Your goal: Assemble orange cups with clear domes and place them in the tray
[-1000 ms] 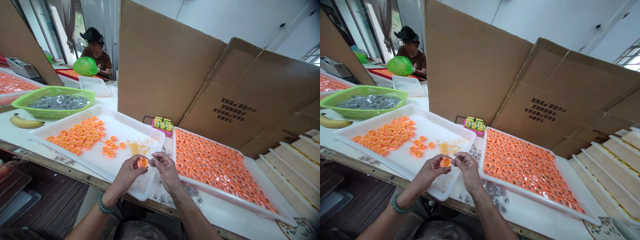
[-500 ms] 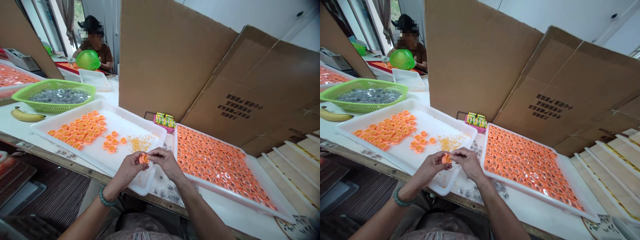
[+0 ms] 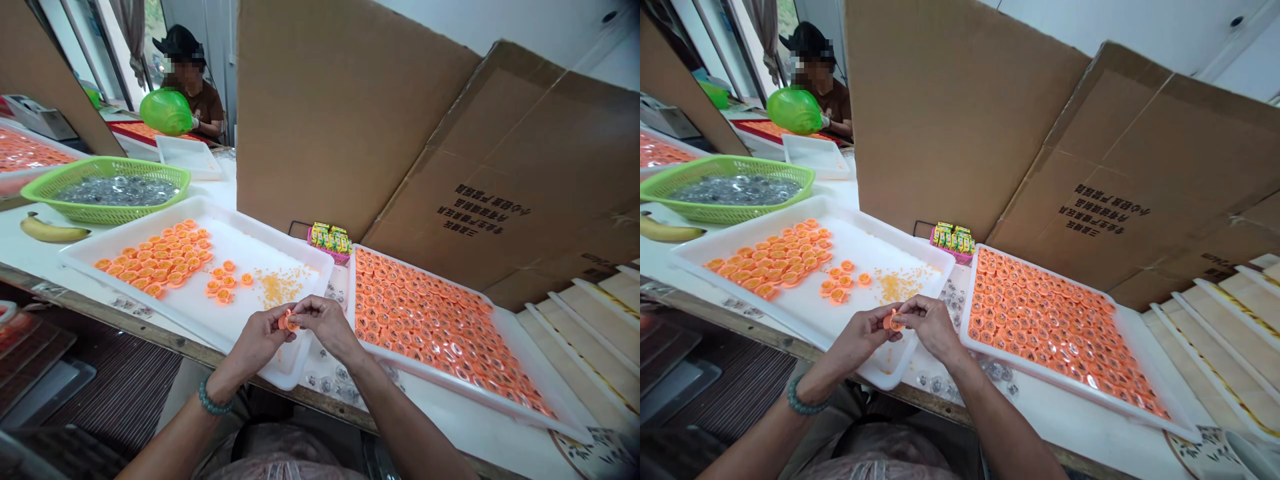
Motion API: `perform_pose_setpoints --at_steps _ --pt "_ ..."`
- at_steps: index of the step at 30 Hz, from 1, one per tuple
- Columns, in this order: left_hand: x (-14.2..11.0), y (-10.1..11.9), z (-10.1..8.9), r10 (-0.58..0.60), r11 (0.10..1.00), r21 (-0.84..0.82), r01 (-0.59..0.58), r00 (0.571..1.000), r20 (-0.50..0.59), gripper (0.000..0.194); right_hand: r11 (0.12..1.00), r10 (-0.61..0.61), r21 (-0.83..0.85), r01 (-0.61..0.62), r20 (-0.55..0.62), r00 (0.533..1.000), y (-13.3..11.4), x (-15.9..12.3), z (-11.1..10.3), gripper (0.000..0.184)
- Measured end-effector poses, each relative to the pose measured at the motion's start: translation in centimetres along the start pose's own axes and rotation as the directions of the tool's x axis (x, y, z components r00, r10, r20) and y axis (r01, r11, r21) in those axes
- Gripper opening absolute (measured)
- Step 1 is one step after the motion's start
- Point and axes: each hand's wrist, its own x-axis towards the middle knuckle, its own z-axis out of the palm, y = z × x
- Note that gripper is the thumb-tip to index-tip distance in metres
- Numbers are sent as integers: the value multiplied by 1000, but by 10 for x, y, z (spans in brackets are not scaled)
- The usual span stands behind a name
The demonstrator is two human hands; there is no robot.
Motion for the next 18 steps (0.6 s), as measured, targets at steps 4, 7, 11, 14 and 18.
perform_pose_setpoints --at_steps 4,7,11,14,18 --pt "-2 4 0 16 999 30 -16 1000 -5 57 1000 -25 10 26 -55 998 8 -1 -2 27" --pt "-3 6 0 -35 999 6 35 999 -29 73 989 -54 -142 41 -89 995 7 -5 -4 35" --pt "-1 6 -1 -135 989 52 135 991 -13 91 973 -54 -225 52 -1 999 -1 -14 -8 27" --pt "4 1 1 -211 971 110 210 978 -8 105 978 -55 -200 52 -11 998 -1 -17 -12 26" --pt "9 -16 0 -246 955 165 247 969 -25 100 999 -34 -19 34 -37 999 15 -20 -16 38"
